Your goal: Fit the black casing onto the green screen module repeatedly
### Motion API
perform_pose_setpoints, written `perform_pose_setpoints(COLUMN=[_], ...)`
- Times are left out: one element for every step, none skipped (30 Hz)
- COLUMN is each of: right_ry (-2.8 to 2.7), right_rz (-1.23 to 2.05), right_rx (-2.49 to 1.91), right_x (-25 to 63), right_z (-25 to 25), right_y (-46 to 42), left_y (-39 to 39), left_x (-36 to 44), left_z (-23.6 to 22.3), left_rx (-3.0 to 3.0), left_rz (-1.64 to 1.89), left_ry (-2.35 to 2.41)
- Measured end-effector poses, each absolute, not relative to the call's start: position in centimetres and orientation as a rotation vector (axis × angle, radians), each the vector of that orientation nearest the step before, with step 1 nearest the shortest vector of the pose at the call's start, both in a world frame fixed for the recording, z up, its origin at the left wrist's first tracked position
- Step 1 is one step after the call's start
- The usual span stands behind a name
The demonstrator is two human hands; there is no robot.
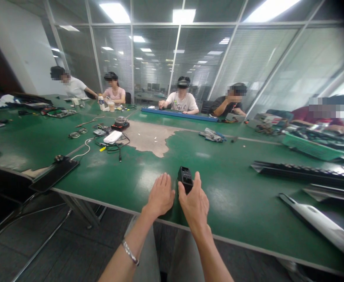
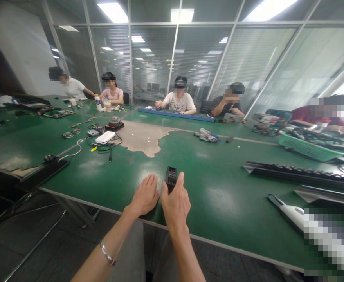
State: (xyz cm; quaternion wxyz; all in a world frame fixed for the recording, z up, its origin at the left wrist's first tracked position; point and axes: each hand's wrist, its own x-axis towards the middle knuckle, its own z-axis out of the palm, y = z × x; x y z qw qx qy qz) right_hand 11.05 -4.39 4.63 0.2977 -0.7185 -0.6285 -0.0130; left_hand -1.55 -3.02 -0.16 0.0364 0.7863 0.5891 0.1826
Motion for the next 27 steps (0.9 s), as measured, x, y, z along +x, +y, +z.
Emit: perform_pose_setpoints(right_ry=[-1.671,-1.674,-1.676,-1.680,-1.684,-1.688,-1.689,-1.688,-1.686,-1.683,-1.681,-1.679,-1.676,-1.674,-1.673,-1.673,-1.672,-1.673,-1.676,-1.679,-1.678,-1.674,-1.667,-1.657,-1.647,-1.642,-1.641], right_rz=[-0.030,-0.023,-0.014,-0.002,0.010,0.020,0.022,0.019,0.012,0.007,0.005,0.004,-0.001,-0.015,-0.035,-0.055,-0.067,-0.068,-0.054,-0.028,0.000,0.023,0.037,0.044,0.045,0.042,0.042], right_rx=[-1.923,-1.936,-1.949,-1.961,-1.970,-1.973,-1.969,-1.958,-1.943,-1.926,-1.909,-1.888,-1.858,-1.813,-1.755,-1.693,-1.638,-1.599,-1.583,-1.588,-1.609,-1.634,-1.657,-1.674,-1.684,-1.687,-1.687], right_x=[11.1,11.1,11.0,11.0,11.0,11.0,11.0,11.1,11.1,11.2,11.4,11.5,11.7,11.8,12.0,12.1,12.2,12.2,12.3,12.2,12.2,12.2,12.1,12.1,12.0,12.0,12.0], right_z=[4.4,4.2,4.0,3.7,3.5,3.3,3.0,2.8,2.6,2.3,2.1,1.9,1.7,1.6,1.5,1.4,1.4,1.3,1.3,1.2,1.1,0.9,0.7,0.5,0.3,0.2,0.1], right_y=[-4.4,-4.5,-4.5,-4.6,-4.7,-4.8,-4.9,-4.9,-5.0,-5.0,-5.0,-4.9,-4.8,-4.6,-4.4,-4.2,-4.1,-3.9,-3.8,-3.6,-3.6,-3.5,-3.5,-3.5,-3.5,-3.5,-3.5], left_y=[-3.0,-3.0,-3.0,-3.0,-3.0,-3.0,-3.0,-3.0,-3.0,-3.0,-3.0,-3.0,-3.0,-3.0,-2.9,-2.9,-2.9,-2.9,-2.8,-2.8,-2.8,-2.8,-2.9,-2.9,-2.9,-2.9,-3.0], left_x=[-1.5,-1.5,-1.5,-1.5,-1.5,-1.5,-1.5,-1.5,-1.5,-1.5,-1.5,-1.6,-1.6,-1.6,-1.6,-1.6,-1.5,-1.5,-1.5,-1.5,-1.5,-1.5,-1.4,-1.4,-1.4,-1.4,-1.4], left_z=[-0.2,-0.2,-0.2,-0.2,-0.2,-0.3,-0.3,-0.3,-0.3,-0.4,-0.4,-0.4,-0.4,-0.4,-0.3,-0.3,-0.3,-0.3,-0.2,-0.2,-0.2,-0.1,-0.1,-0.1,-0.1,-0.1,-0.1], left_rx=[2.417,2.420,2.424,2.428,2.431,2.433,2.436,2.440,2.444,2.448,2.452,2.455,2.459,2.461,2.464,2.467,2.471,2.475,2.481,2.487,2.493,2.497,2.500,2.505,2.510,2.516,2.521], left_rz=[0.561,0.561,0.560,0.559,0.558,0.557,0.556,0.556,0.555,0.553,0.550,0.544,0.538,0.530,0.523,0.519,0.516,0.516,0.515,0.512,0.505,0.497,0.489,0.482,0.478,0.478,0.479], left_ry=[1.809,1.810,1.811,1.813,1.815,1.817,1.817,1.817,1.817,1.816,1.814,1.812,1.807,1.804,1.801,1.799,1.797,1.796,1.794,1.793,1.793,1.793,1.794,1.793,1.793,1.794,1.795])
